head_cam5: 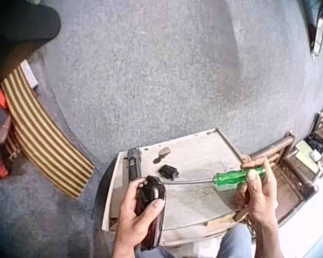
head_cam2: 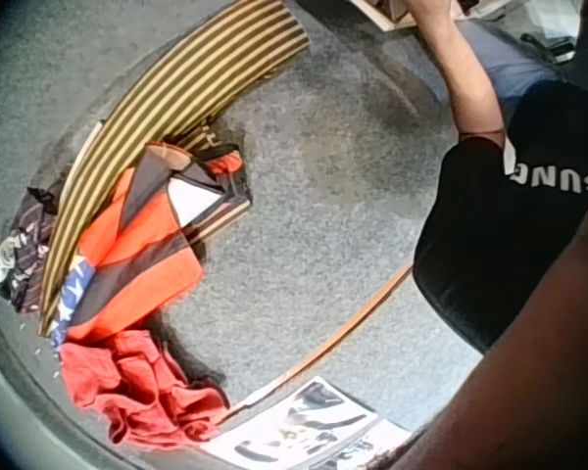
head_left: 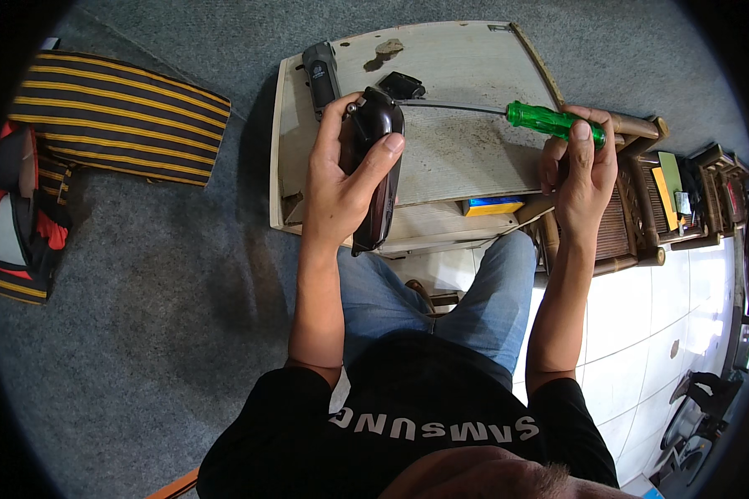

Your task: The person disassembles a hair clipper using a screwdriver to remove the housing and internal screws, then reassembles the parts.

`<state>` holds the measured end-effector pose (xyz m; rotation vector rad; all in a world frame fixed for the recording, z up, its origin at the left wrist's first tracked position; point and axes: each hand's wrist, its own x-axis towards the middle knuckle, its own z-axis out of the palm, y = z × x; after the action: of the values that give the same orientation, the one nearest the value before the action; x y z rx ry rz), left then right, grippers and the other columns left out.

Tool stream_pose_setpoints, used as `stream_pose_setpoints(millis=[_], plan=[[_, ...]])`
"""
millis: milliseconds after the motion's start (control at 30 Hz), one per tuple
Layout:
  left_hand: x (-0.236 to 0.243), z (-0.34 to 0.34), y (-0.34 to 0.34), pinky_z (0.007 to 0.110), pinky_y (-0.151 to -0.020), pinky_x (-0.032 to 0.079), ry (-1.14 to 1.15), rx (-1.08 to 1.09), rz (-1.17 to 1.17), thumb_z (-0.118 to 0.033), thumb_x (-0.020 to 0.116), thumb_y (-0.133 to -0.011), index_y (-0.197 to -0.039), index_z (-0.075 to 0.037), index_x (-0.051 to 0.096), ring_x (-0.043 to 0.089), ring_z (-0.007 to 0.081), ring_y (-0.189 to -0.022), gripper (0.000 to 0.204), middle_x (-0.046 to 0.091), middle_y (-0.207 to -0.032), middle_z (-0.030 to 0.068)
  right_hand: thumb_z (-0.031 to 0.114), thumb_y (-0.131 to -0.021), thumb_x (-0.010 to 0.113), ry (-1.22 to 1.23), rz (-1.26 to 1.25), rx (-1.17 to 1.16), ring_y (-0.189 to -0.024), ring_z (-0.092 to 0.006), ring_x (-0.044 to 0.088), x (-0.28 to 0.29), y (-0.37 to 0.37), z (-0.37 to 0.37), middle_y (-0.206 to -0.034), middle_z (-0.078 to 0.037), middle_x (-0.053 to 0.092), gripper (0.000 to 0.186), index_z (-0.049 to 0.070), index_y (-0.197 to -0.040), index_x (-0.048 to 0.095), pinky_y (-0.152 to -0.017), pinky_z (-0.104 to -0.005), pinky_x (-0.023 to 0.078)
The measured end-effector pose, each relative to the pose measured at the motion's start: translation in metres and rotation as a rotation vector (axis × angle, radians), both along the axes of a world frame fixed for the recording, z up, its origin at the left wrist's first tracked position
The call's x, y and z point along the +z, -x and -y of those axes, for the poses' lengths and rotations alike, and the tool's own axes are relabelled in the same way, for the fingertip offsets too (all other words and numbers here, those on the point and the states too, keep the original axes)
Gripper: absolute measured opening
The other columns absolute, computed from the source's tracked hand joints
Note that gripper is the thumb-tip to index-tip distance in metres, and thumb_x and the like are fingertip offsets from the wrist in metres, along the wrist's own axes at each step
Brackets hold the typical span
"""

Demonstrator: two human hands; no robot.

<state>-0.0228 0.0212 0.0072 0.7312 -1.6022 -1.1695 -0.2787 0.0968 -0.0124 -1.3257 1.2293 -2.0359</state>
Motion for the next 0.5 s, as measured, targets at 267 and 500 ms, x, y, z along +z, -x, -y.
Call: stream_pose_setpoints(millis=[267,500], plan=[[-0.0008,0.0009,-0.001,0.023,-0.075,0.052,-0.006,-0.011,-0.002,-0.019,0.075,-0.099,-0.131,-0.003,0.057,0.065,0.0078,-0.088,0.04,0.067,-0.099,0.0029,0.031,-0.114,0.049,0.009,0.0,0.025,-0.047,-0.0057,0.042,-0.0001,0.0009,-0.0005,-0.062,0.001,0.049,0.032,0.002,-0.125,0.057,-0.041,-0.0222,0.034],[-0.0004,0.0003,-0.0013,0.023,-0.074,0.052,-0.045,-0.042,-0.023,-0.017,0.074,-0.099,-0.133,-0.003,0.054,0.064,0.0079,-0.086,0.041,0.067,-0.099,0.0032,0.026,-0.112,0.054,0.044,0.085,0.095,-0.049,-0.0091,0.047,-0.0002,0.0034,-0.0016,-0.068,-0.004,0.056,0.027,0.001,-0.123,0.056,-0.045,-0.0241,0.039]])
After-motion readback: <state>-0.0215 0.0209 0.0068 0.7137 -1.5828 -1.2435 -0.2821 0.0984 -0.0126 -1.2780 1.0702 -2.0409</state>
